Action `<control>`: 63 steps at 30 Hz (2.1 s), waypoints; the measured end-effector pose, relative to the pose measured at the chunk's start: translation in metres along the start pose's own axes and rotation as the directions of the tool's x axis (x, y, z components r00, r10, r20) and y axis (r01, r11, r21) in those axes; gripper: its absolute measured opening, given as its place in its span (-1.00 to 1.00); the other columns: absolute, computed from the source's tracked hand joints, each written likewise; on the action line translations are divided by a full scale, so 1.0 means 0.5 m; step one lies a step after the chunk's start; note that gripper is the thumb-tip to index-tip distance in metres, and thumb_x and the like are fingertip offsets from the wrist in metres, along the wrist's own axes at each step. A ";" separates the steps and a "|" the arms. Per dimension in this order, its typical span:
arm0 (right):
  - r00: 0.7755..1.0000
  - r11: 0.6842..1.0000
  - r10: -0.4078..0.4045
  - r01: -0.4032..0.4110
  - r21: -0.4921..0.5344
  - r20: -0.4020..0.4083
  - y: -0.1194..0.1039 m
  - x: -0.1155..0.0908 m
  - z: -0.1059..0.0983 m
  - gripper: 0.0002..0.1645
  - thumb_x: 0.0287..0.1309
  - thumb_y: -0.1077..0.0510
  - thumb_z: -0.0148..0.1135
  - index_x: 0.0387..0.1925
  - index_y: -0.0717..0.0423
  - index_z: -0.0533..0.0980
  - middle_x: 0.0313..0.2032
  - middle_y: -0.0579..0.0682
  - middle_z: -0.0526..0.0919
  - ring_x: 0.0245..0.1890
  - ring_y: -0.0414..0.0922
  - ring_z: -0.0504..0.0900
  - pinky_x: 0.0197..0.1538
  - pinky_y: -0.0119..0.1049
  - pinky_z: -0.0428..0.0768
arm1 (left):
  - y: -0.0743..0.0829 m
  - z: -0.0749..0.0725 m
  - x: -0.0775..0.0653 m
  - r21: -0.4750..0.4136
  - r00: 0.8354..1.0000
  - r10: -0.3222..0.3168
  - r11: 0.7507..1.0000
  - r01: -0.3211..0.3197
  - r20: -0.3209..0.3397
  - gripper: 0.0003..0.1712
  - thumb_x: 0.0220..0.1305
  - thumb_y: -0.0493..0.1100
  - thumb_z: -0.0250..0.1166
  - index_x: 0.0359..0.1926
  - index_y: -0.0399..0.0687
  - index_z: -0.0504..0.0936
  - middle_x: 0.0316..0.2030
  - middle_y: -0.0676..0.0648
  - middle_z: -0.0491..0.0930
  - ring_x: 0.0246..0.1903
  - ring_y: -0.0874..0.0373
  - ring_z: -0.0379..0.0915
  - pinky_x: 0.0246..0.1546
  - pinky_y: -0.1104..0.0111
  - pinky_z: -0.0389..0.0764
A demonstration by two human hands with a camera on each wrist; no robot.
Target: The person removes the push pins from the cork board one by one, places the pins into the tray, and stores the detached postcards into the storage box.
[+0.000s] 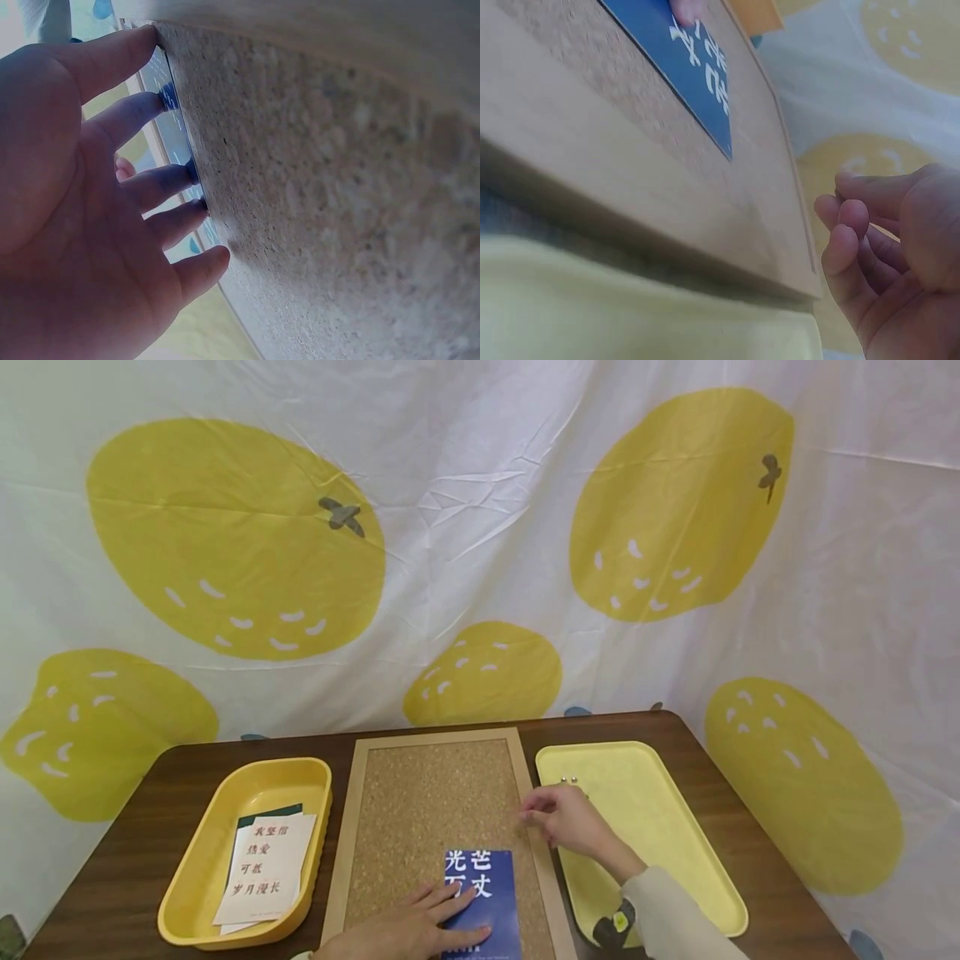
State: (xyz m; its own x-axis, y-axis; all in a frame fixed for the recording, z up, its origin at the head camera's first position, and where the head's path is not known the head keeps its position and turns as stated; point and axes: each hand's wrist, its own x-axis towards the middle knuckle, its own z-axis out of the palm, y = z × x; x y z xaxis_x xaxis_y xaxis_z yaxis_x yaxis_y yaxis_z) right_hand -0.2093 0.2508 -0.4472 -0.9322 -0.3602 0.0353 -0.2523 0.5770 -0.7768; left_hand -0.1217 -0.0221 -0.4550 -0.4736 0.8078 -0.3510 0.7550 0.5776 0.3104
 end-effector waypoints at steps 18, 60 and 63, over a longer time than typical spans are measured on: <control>0.992 0.998 0.066 -0.068 -0.015 -0.103 0.055 -0.005 -0.051 -0.87 0.19 0.24 0.19 -0.33 0.25 0.58 -0.58 0.17 0.58 -0.74 -0.19 0.43 -0.67 -0.27 0.50 | -0.004 0.004 -0.001 0.009 1.000 0.025 1.000 -0.025 -0.010 -0.23 0.17 0.40 0.05 0.38 0.56 0.03 0.44 0.08 -0.04 0.42 0.10 -0.13 0.31 0.07 0.17; 0.970 0.982 0.164 -0.178 -0.065 -0.180 0.152 0.019 -0.065 -0.93 0.16 0.30 0.19 -0.37 0.20 0.60 -0.62 0.01 0.54 -0.73 -0.15 0.48 -0.68 -0.35 0.47 | -0.004 0.000 -0.003 0.004 1.000 0.018 1.000 -0.018 0.002 -0.22 0.16 0.40 0.06 0.38 0.58 0.02 0.45 0.09 -0.06 0.42 0.11 -0.15 0.33 0.09 0.13; 0.970 0.982 0.165 -0.179 -0.063 -0.176 0.153 0.020 -0.064 -0.93 0.15 0.29 0.20 -0.37 0.20 0.60 -0.63 0.00 0.54 -0.73 -0.15 0.48 -0.68 -0.35 0.47 | -0.005 0.001 -0.004 -0.012 1.000 0.024 1.000 -0.024 -0.004 -0.23 0.18 0.40 0.05 0.38 0.57 0.02 0.45 0.08 -0.07 0.42 0.10 -0.16 0.33 0.09 0.11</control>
State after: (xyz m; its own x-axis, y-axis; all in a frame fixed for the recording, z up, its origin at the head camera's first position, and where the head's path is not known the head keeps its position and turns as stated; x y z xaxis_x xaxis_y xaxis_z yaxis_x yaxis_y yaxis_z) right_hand -0.2465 0.3148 -0.4859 -0.9920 -0.1252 0.0166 -0.0977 0.6771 -0.7294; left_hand -0.1224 -0.0250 -0.4553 -0.4569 0.8218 -0.3403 0.7607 0.5593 0.3295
